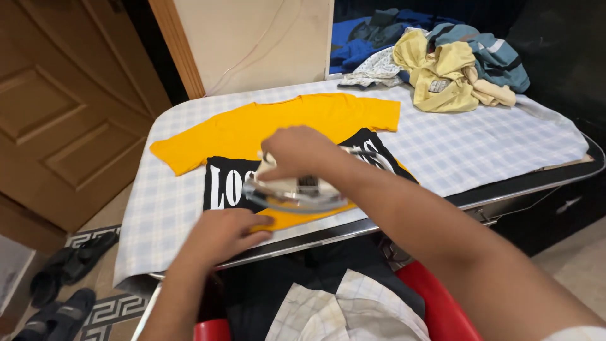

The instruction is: The recorder is ironing a yellow t-shirt on an ironing board.

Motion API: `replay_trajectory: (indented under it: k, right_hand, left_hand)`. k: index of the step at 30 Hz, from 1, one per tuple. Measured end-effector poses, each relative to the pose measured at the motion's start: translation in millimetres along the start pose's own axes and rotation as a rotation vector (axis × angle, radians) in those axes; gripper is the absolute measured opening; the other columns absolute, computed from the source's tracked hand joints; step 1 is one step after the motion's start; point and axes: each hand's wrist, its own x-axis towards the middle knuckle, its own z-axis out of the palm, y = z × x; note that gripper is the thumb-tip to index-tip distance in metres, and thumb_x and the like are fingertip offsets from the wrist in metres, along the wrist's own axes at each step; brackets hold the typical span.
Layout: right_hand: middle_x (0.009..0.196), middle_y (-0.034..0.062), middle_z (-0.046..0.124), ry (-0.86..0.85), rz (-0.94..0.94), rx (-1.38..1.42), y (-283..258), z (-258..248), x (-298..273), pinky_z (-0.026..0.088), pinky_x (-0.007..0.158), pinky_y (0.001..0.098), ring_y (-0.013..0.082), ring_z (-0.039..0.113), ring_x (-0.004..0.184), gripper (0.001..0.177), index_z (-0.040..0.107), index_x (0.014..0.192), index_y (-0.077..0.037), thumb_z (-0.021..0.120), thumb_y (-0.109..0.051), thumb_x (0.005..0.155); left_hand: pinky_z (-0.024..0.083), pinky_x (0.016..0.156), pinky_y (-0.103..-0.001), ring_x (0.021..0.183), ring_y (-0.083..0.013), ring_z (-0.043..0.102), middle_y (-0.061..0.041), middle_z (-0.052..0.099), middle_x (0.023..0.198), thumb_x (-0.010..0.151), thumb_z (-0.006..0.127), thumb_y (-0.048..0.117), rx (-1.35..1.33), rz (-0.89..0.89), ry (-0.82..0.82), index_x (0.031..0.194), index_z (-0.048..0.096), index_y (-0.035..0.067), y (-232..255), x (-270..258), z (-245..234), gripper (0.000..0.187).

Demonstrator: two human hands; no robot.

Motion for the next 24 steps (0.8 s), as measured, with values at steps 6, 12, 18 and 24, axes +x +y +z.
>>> replay_trajectory:
  k: [6, 12, 18, 24]
  right_hand:
    - [0.088, 0.0116, 0.075, -0.064, -0.084, -0.046, -69, -10, -16, 0.057, 0.073, 0.051, 0.0364, 0.072, 0.084, 0.053, 0.071, 0.097, -0.011, 0.071, -0.062, 0.081]
    - [0.089, 0.0108, 0.075, 0.089, -0.054, -0.061, -56, 31, 77, 0.057, 0.072, 0.0492, 0.0343, 0.073, 0.085, 0.054, 0.071, 0.097, -0.01, 0.071, -0.062, 0.082]
    - [0.096, 0.0103, 0.075, 0.056, 0.1, -0.108, -32, 42, 134, 0.058, 0.077, 0.0465, 0.0321, 0.073, 0.09, 0.056, 0.071, 0.104, -0.009, 0.073, -0.059, 0.081]
    - [0.105, 0.015, 0.073, -0.144, 0.053, -0.052, -29, 36, 112, 0.056, 0.086, 0.0476, 0.0344, 0.07, 0.1, 0.064, 0.073, 0.107, -0.008, 0.075, -0.065, 0.077]
  left_hand:
    - [0.054, 0.062, -0.035, 0.067, -0.021, 0.071, 0.0, 0.075, 0.073, 0.074, 0.081, 0.047, -0.042, -0.402, -0.057, 0.089, 0.083, 0.026, -14, -34, -12, 0.026]
    - [0.052, 0.056, -0.034, 0.062, -0.0198, 0.069, 0.001, 0.073, 0.069, 0.073, 0.082, 0.042, -0.13, -0.272, 0.098, 0.079, 0.08, 0.022, -20, -35, -4, 0.02]
    - [0.052, 0.057, -0.034, 0.061, -0.0182, 0.068, 0.002, 0.072, 0.065, 0.073, 0.081, 0.043, -0.127, -0.363, 0.005, 0.085, 0.082, 0.025, -16, -34, -11, 0.022]
    - [0.053, 0.056, -0.039, 0.058, -0.0253, 0.068, -0.006, 0.069, 0.063, 0.077, 0.078, 0.043, -0.272, -0.419, 0.13, 0.08, 0.079, 0.017, -26, -39, -1, 0.026]
